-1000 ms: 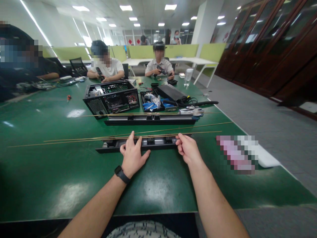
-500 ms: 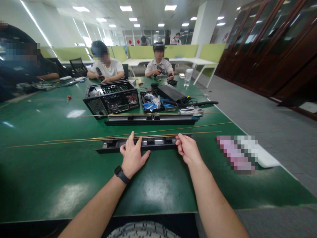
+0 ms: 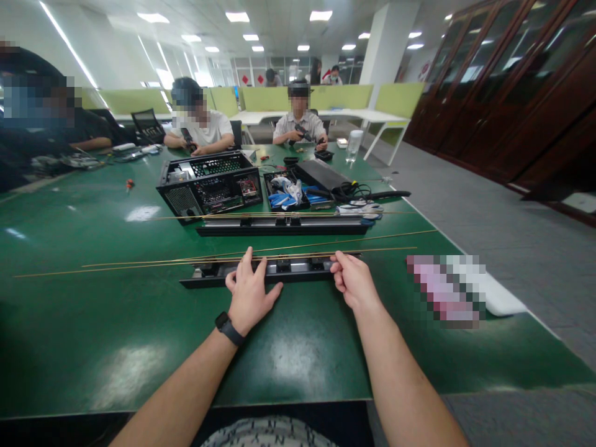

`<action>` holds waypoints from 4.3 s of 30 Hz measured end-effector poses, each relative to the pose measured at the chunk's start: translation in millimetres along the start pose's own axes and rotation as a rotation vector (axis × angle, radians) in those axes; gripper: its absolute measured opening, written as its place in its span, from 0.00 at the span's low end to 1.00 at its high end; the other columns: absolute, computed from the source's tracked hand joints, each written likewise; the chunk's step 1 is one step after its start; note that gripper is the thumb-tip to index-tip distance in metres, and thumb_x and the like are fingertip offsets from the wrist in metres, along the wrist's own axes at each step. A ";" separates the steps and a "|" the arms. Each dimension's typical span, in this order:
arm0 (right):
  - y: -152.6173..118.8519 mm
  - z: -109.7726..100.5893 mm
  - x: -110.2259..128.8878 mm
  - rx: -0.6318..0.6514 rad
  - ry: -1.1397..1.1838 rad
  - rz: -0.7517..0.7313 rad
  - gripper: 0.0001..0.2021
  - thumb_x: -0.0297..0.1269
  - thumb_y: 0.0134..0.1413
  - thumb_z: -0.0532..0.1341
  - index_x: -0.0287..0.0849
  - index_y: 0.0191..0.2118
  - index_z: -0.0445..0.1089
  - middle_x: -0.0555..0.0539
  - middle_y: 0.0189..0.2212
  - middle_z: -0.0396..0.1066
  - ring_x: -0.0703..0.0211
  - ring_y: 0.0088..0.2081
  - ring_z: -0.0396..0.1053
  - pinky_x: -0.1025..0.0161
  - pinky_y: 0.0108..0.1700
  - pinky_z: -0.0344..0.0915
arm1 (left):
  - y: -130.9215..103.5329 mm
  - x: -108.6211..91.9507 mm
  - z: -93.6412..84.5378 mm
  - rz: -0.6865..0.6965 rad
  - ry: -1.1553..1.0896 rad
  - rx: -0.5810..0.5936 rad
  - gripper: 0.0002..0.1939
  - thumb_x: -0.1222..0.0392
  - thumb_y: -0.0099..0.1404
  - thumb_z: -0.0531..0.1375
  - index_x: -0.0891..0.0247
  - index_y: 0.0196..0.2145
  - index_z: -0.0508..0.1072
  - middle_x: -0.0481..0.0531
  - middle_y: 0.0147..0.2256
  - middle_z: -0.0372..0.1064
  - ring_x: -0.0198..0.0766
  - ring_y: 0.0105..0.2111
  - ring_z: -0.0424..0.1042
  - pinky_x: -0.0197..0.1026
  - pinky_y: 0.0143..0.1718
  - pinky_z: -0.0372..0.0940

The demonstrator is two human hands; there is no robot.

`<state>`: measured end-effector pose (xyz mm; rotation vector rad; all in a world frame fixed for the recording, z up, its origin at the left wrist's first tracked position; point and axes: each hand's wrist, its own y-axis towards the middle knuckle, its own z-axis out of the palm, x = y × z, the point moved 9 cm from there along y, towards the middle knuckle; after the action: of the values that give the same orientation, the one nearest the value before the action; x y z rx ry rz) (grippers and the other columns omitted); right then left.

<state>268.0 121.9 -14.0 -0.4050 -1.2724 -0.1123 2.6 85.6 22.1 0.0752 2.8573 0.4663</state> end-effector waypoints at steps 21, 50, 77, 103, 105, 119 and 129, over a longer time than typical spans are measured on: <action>-1.5 -1.7 3.2 -0.014 0.018 0.012 0.12 0.41 0.58 0.70 0.39 0.33 0.72 0.54 0.18 0.67 0.72 0.12 0.54 0.74 0.10 0.45 | -0.1 0.8 0.6 -0.006 0.001 0.004 0.35 0.45 0.66 0.63 0.60 0.67 0.68 0.67 0.76 0.41 0.60 0.71 0.53 0.63 0.62 0.57; -0.2 -14.0 9.7 -0.117 0.059 0.010 0.09 0.33 0.63 0.64 0.39 0.31 0.71 0.54 0.17 0.66 0.72 0.12 0.54 0.74 0.09 0.45 | 0.1 -0.3 -1.5 -0.009 -0.002 0.008 0.35 0.44 0.66 0.64 0.60 0.66 0.68 0.67 0.76 0.40 0.60 0.71 0.53 0.65 0.62 0.57; -2.3 -8.1 8.8 -0.091 0.066 0.007 0.10 0.29 0.67 0.61 0.36 0.31 0.73 0.54 0.17 0.65 0.73 0.12 0.53 0.75 0.08 0.44 | 0.9 -0.2 -1.7 -0.005 -0.003 0.007 0.36 0.44 0.65 0.65 0.60 0.66 0.68 0.67 0.76 0.40 0.61 0.71 0.54 0.65 0.61 0.57; -1.9 -12.4 9.0 -0.111 0.039 0.003 0.09 0.32 0.66 0.63 0.38 0.32 0.72 0.55 0.18 0.66 0.73 0.12 0.54 0.75 0.08 0.45 | 0.0 -0.3 -2.7 -0.006 -0.006 0.003 0.35 0.45 0.65 0.65 0.60 0.66 0.68 0.67 0.76 0.41 0.59 0.70 0.55 0.65 0.61 0.57; -1.2 -13.2 9.9 -0.114 0.040 0.000 0.09 0.34 0.64 0.65 0.39 0.32 0.72 0.55 0.17 0.66 0.73 0.12 0.54 0.75 0.08 0.45 | 0.1 -0.4 -2.8 -0.008 -0.009 0.008 0.35 0.45 0.65 0.64 0.60 0.66 0.68 0.67 0.76 0.41 0.59 0.71 0.54 0.65 0.61 0.57; -1.5 -6.3 3.1 -0.063 -0.014 0.034 0.12 0.42 0.65 0.67 0.39 0.34 0.72 0.55 0.18 0.67 0.73 0.11 0.53 0.75 0.09 0.44 | 0.3 -0.9 -2.7 -0.004 -0.006 0.009 0.35 0.45 0.65 0.64 0.60 0.66 0.68 0.68 0.76 0.41 0.63 0.70 0.54 0.65 0.61 0.57; -2.5 -8.1 9.8 -0.080 0.022 0.001 0.11 0.39 0.62 0.69 0.39 0.32 0.72 0.55 0.17 0.66 0.73 0.11 0.54 0.75 0.08 0.45 | 0.1 -0.8 -2.5 -0.003 0.012 0.013 0.35 0.44 0.66 0.64 0.60 0.67 0.68 0.67 0.76 0.40 0.60 0.71 0.54 0.64 0.62 0.57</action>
<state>277.5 118.2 -6.1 -0.4721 -1.2488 -0.1670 2.8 84.8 24.6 0.0712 2.8720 0.4489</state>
